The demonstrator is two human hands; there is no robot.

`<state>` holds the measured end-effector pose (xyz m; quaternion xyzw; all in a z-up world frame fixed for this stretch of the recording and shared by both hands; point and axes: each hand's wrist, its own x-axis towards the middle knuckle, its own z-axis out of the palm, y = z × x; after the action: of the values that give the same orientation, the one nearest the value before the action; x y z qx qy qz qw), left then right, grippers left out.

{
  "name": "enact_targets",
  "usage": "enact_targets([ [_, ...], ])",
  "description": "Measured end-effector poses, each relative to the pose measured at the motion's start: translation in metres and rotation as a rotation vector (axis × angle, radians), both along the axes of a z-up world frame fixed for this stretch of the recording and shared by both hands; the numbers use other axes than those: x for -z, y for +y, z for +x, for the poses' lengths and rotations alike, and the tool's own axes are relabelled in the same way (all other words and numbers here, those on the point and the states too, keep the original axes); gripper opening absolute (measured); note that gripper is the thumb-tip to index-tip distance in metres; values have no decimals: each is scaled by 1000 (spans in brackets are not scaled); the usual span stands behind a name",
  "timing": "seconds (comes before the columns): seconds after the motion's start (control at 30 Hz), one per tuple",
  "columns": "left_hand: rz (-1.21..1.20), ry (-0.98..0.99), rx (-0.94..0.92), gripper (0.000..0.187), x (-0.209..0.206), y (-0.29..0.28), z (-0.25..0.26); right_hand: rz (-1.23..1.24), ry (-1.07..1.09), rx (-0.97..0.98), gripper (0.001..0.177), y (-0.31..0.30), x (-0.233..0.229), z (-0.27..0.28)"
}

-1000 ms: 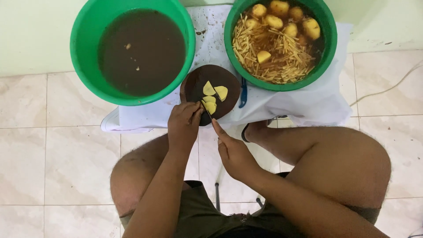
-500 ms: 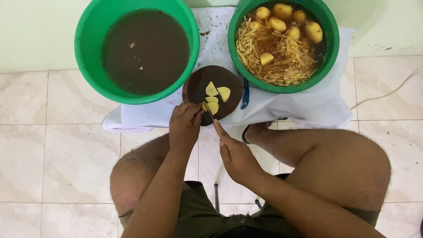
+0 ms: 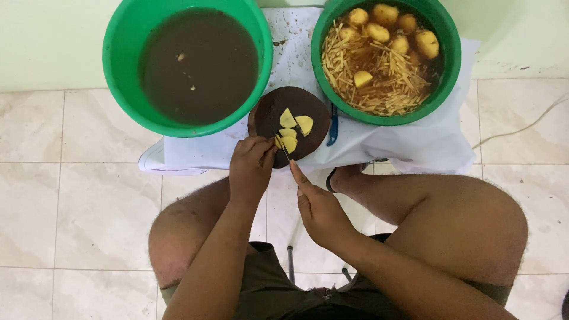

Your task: Slicing potatoes into thin strips using a knife on a wooden board and placing them into a bowl of water.

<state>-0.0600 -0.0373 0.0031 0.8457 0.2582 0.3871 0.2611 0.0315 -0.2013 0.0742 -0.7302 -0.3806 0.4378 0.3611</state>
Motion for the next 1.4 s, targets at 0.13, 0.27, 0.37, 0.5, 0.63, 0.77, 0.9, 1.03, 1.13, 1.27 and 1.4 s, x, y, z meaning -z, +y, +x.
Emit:
enact_targets([
  [0.13, 10, -5, 4, 13, 1, 1, 0, 14, 2, 12, 61, 1, 1, -1],
  [0.27, 51, 2, 10, 14, -1, 1, 1, 18, 22, 10, 60, 3, 6, 1],
  [0.37, 37, 21, -1, 15, 1, -1, -1, 28, 16, 1, 59, 8, 10, 3],
  [0.5, 31, 47, -34, 14, -3, -3, 0, 35, 44, 14, 60, 9, 11, 3],
  [0.63, 20, 37, -35, 15, -2, -2, 2, 31, 57, 34, 60, 4, 6, 1],
  [0.77, 21, 39, -27, 14, 0, -1, 0, 5, 60, 24, 60, 0, 0, 0],
  [0.9, 16, 33, -33, 14, -4, -3, 2, -4, 51, 14, 60, 1, -5, -1],
  [1.03, 35, 17, -27, 13, 1, -2, 1, 9, 53, 29, 60, 0, 2, -3],
  [1.13, 17, 11, -33, 12, 2, -1, 1, 5, 43, 24, 59, 0, 3, -2],
  [1.27, 11, 25, -36, 13, 8, -2, 1, 12, 32, 23, 60, 1, 6, -1],
  [1.4, 61, 25, -61, 9, 11, -4, 0, 47, 47, 29, 57, 1, 6, -2],
])
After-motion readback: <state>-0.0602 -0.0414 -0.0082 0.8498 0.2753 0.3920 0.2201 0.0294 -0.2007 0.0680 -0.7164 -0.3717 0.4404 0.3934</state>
